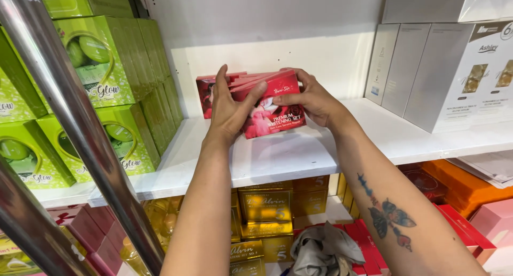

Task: The person takes red boxes from a cardboard box on the floor and places them onto a white shelf. They arrange the boxes in neat rows, stacking them and aligning them with other products already on the shelf.

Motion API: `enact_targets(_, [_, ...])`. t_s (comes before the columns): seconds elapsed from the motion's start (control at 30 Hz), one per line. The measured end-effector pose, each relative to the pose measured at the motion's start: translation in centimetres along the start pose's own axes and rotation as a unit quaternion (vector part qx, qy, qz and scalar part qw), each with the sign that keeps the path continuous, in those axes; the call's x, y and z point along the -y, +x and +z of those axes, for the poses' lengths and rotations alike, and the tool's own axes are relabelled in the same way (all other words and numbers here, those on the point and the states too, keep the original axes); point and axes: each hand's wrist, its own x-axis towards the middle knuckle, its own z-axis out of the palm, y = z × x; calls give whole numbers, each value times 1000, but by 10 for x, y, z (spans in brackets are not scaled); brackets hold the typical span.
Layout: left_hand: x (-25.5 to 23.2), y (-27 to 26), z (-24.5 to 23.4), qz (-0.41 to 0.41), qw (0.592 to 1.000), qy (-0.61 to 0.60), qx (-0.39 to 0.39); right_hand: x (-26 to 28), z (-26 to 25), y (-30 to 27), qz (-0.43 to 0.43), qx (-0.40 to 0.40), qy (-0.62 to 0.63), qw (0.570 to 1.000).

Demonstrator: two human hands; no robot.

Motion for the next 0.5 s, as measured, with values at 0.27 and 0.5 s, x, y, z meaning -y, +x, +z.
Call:
enact_targets(0.27, [14,3,1,-117,978,41,167,9,-1,-9,164,-22,-36,986])
enact_targets(0.5, [28,11,5,-127,971,-12,203,7,-1,-9,169,73,-11,983])
